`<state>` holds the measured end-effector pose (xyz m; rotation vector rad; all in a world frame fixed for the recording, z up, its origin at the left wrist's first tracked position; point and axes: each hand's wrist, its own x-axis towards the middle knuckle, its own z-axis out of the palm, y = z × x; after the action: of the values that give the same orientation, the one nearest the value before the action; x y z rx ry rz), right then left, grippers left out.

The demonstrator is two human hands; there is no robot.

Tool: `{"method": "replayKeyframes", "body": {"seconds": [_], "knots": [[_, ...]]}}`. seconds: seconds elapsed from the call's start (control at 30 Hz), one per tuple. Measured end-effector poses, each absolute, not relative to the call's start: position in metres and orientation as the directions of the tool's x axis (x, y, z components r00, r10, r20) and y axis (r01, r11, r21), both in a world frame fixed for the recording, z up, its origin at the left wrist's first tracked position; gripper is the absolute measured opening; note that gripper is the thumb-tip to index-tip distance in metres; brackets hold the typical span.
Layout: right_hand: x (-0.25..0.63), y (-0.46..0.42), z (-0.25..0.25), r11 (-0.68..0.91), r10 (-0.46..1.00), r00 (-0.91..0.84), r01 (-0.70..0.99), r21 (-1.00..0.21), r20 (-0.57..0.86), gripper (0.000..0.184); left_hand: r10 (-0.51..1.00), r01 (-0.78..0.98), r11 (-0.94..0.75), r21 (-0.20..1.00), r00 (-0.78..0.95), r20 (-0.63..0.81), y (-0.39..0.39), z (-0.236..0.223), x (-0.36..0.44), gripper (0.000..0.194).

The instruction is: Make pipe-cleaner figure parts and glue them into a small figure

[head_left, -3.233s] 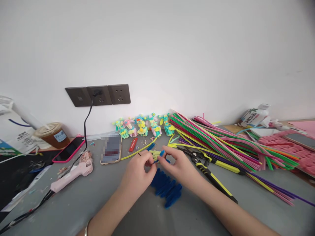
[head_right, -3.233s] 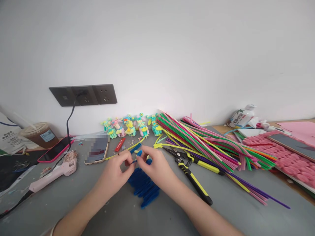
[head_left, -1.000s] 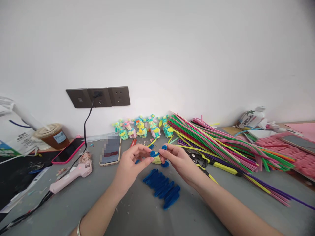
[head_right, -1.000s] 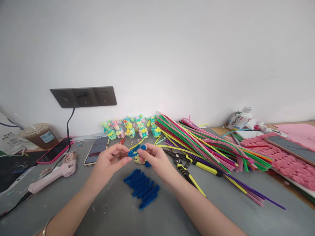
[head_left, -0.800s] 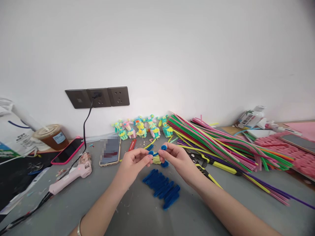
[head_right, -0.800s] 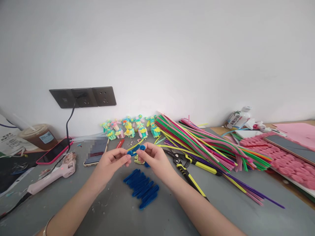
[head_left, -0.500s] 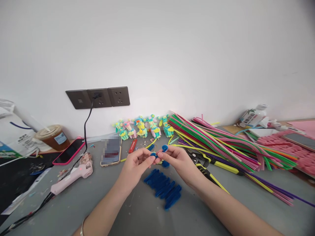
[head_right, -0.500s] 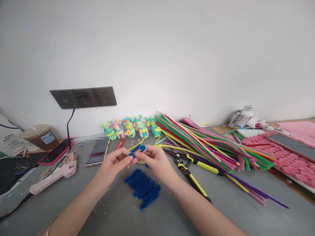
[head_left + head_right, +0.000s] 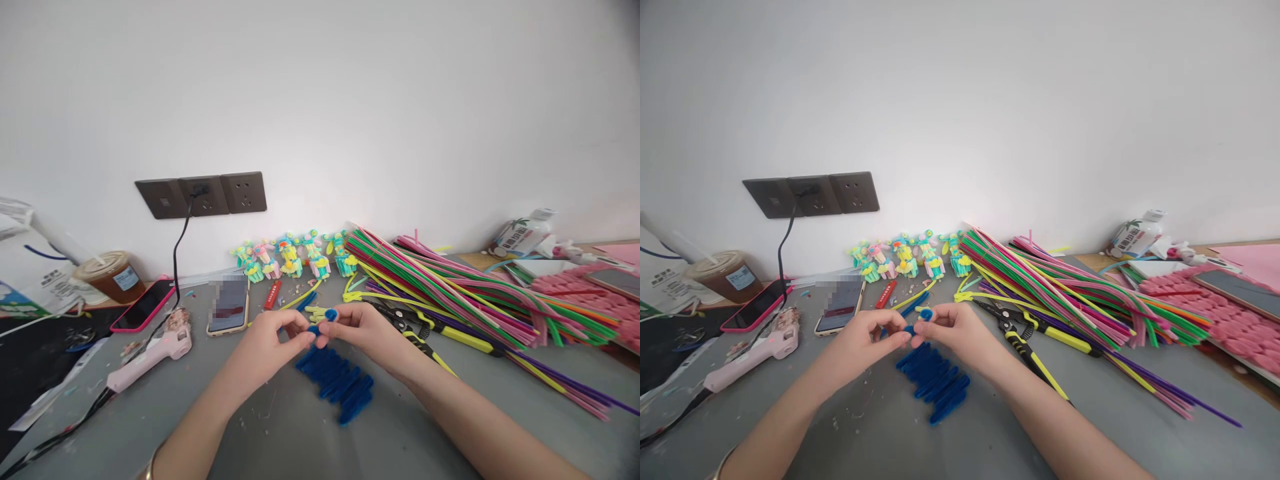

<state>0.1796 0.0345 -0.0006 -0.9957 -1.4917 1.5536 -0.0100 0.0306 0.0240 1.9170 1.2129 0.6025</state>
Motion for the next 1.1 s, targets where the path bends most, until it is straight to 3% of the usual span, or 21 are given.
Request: {"method": "replayKeyframes", "body": {"seconds": [0.13, 0.23, 0.83, 1.1], "knots": [[0.176, 0.035, 0.0, -0.033, 0.949, -0.314, -0.161, -0.986, 0.02, 0.031, 0.92, 0.258, -0.136, 0.957, 0.392, 0.025, 0.037, 0.013, -0.004, 0.024], [0.176, 0.036, -0.002, -0.027, 0.954, -0.3, -0.181, -0.983, 0.029, 0.031, 0.938, 0.16, -0.071, 0.985, 0.346, 0.011, 0.038, 0.007, -0.002, 0.026], [0.184, 0.041, 0.001, 0.061, 0.982, -0.176, -0.064, -0.996, 0.072, 0.031, 0.98, 0.2, -0.108, 0.974, 0.187, 0.07, 0.045, 0.004, -0.009, 0.025], [0.197, 0.057, -0.008, 0.155, 0.976, -0.18, 0.193, -0.969, 0.121, 0.033, 0.979, 0.233, -0.099, 0.967, 0.198, 0.052, 0.051, -0.01, -0.01, 0.027]]}}
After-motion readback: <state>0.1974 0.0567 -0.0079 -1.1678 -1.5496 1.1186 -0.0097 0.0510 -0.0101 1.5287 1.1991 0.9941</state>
